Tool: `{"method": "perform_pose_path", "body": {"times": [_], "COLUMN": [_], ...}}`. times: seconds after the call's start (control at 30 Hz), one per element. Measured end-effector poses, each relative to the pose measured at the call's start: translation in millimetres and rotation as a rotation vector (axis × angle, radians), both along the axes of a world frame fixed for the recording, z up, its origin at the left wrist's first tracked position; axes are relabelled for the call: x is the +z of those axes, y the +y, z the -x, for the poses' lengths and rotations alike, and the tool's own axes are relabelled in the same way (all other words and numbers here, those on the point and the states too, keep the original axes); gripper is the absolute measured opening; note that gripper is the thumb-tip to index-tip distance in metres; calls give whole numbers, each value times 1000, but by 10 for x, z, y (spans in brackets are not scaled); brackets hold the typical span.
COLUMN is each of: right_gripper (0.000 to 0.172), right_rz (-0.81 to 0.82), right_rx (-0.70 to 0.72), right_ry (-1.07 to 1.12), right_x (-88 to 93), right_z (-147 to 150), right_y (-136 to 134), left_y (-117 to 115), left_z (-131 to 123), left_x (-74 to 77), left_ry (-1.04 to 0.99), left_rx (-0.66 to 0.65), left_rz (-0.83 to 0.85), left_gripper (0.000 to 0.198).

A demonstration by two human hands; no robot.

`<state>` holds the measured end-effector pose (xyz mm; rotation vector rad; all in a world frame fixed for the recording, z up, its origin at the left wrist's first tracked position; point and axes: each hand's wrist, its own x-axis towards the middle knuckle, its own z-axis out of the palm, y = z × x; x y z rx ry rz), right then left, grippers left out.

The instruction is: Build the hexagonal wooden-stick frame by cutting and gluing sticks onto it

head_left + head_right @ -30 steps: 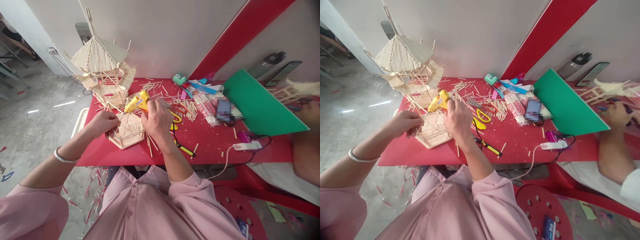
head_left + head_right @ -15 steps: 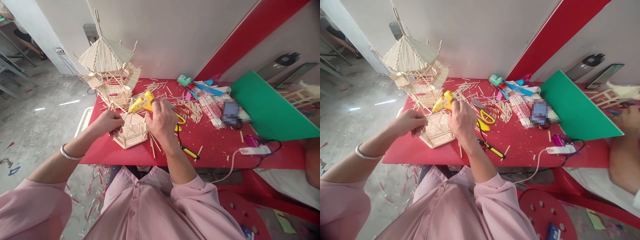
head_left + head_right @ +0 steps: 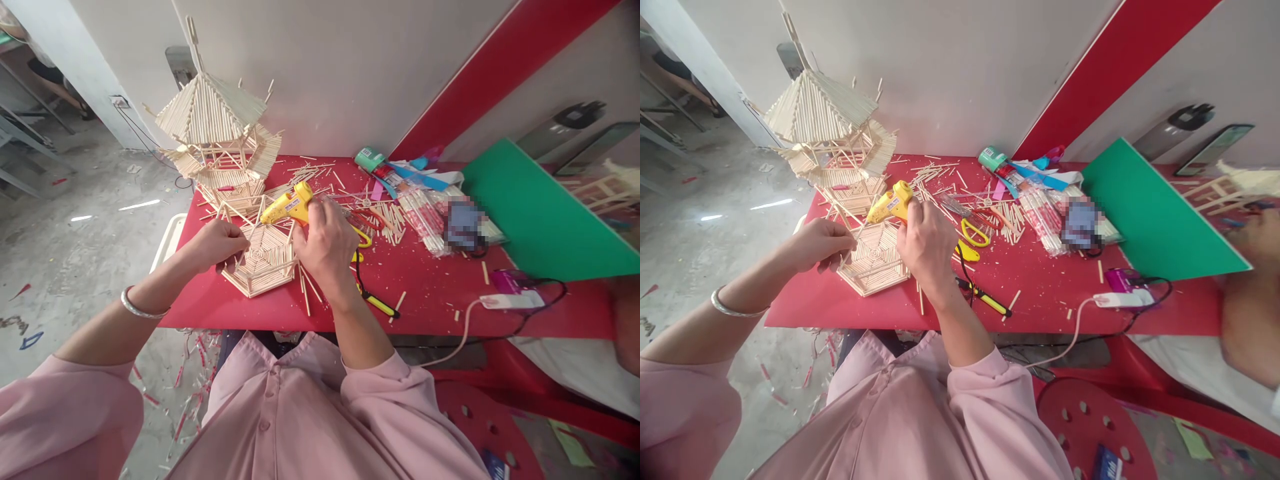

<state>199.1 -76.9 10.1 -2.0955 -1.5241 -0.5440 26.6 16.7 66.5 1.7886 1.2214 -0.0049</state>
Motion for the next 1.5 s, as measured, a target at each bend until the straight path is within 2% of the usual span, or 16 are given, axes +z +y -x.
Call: {"method": "perform_pose_path", "body": {"times": [0.33,0.57,0.73,0.87,1.07,1.27,1.5], "right_gripper": [28,28,24,25,25,26,25], "right_rz": [-32,-58,-72,-77,-81,-123,-120], "right_rx": [1,126,153,163,196,205,190], "right_ry": [4,-2,-41,-35,-7,-8,-27], "right_x": [-17,-14,-65,-113,-153,-163,-164], "right_z": [-12,94,161,169,194,184,160], "right_y": [-48,-356,-501,-525,-518,-525,-548], "left_y": [31,65,49,46,59,45,58], "left_z": [1,-10,-23,1,8,-24,-16], "left_x": [-41,-97,-103,-136,-153,-112,-117], "left_ry": [18,-9,-31,-58,-67,-12,-46], "left_rx": [0,2,22,6,59,0,38], "left_rz": [-4,19,17,3,54,-7,36], "left_gripper": [27,25,27,26,22,29,31]}}
